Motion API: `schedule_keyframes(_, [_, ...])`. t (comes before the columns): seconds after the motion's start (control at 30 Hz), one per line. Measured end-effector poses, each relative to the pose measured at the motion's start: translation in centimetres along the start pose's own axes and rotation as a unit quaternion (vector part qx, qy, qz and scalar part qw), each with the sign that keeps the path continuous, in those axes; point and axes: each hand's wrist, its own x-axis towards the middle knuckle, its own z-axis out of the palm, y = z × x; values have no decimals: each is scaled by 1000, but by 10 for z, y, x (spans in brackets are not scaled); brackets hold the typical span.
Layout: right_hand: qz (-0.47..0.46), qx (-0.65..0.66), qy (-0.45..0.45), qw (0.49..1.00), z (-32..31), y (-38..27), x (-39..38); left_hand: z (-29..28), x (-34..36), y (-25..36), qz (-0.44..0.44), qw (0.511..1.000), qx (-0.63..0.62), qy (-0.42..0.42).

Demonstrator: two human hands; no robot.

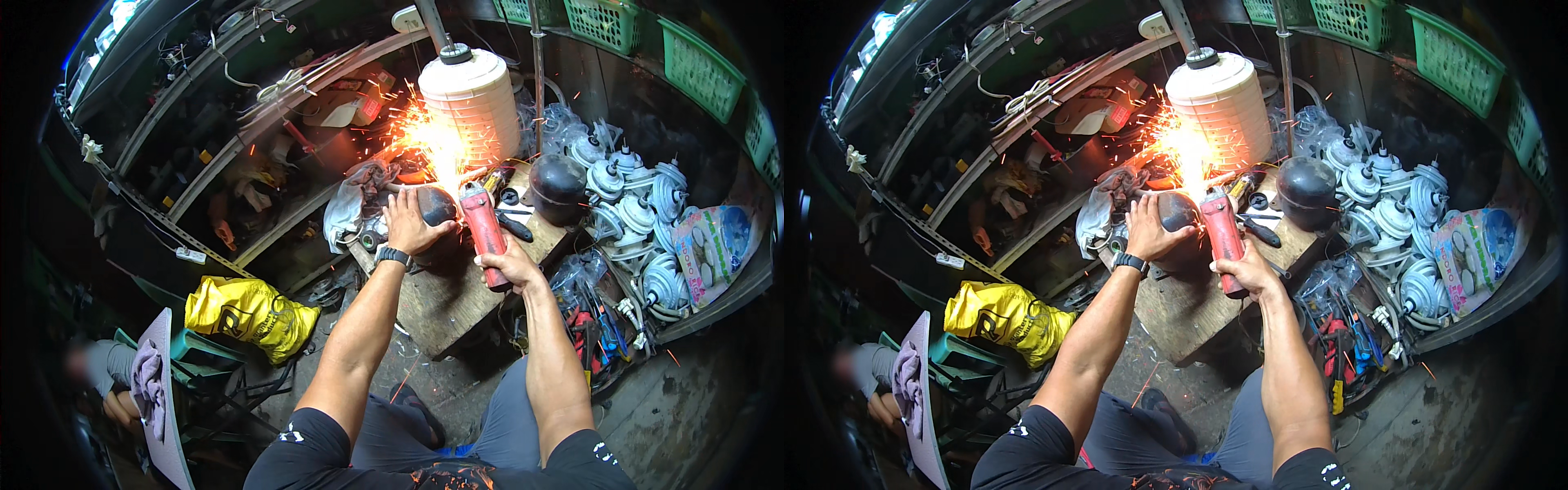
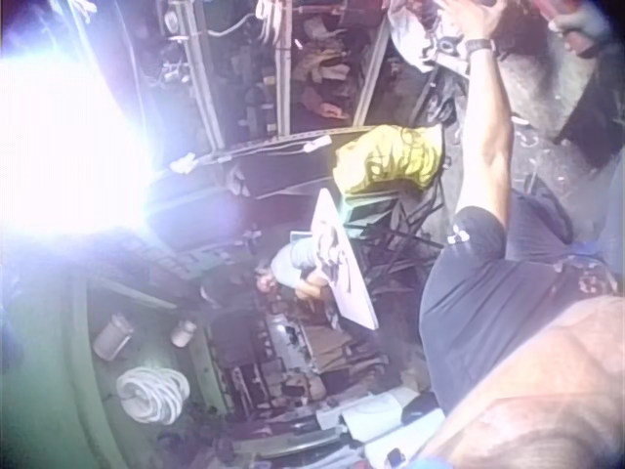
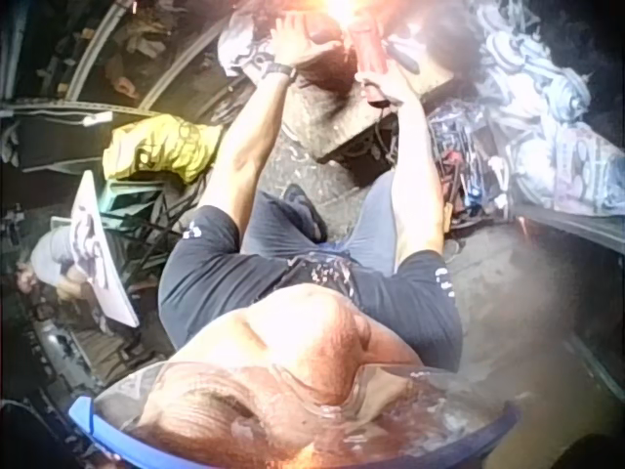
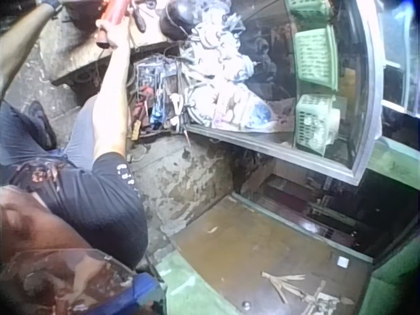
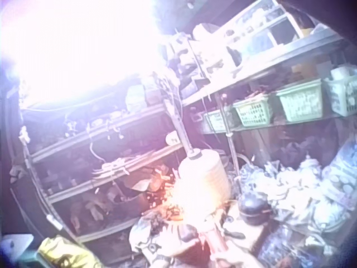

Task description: The person uses a red power grinder to grind the surface of a black compressor housing while holding it by hand on a wooden work surface.

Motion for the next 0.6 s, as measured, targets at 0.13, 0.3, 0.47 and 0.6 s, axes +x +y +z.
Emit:
schedule_keyframes(0.13, [26,10,-6,1000,3,-2,8,1,-1,-3,-4,1000,2,-2])
schedule_keyframes(0.3, [32,-1,-8,999,0,0,13,2,-1,0,1,1000,-4,-1])
schedule_keyframes(0.47, [-10,7,8,1000,2,2,1,3,0,-3,0,1000,6,5])
schedule_keyframes(0.6, [2,-7,2,1000,0,0,3,2,0,0,-2,1000,-1,-2])
